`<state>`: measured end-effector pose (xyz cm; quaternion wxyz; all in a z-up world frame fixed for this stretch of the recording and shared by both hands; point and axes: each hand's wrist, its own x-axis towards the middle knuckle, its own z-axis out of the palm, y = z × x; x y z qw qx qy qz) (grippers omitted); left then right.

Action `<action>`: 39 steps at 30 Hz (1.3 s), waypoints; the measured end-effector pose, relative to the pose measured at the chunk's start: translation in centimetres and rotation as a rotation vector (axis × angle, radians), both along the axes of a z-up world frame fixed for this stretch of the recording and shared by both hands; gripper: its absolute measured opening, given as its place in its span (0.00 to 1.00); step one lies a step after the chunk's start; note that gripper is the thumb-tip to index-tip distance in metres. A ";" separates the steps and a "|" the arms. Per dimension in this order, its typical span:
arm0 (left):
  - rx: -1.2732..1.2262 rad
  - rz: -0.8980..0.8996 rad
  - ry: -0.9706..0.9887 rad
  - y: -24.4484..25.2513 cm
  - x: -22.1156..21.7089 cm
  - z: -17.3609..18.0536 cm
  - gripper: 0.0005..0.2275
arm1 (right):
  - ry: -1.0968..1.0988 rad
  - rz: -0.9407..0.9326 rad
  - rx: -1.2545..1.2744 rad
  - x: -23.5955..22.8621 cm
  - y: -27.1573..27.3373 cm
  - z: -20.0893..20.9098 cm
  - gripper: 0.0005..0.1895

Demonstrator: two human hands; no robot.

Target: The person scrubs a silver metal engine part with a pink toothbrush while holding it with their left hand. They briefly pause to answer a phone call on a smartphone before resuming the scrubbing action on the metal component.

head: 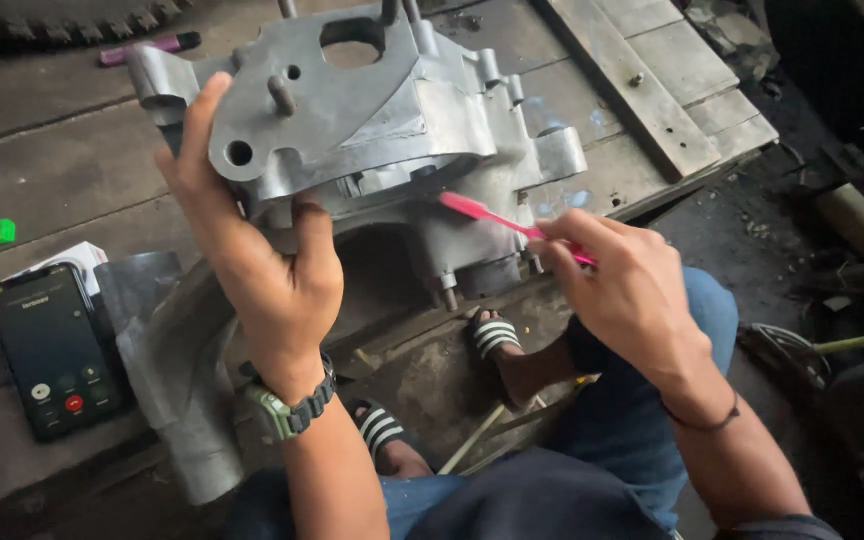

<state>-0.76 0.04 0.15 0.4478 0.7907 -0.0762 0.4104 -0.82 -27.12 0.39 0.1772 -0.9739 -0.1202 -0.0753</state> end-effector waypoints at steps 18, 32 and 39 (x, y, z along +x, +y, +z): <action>0.087 -0.062 -0.077 0.9 -0.3 0.6 0.25 | 0.036 -0.049 0.056 -2.4 -2.1 0.8 0.09; 0.090 0.019 -0.064 -0.5 -1.4 2.4 0.25 | 0.006 0.087 0.084 -3.0 -2.4 -1.4 0.04; 0.105 0.050 -0.038 -0.9 -2.3 2.9 0.25 | -0.070 0.085 0.075 -3.1 -1.8 -1.8 0.02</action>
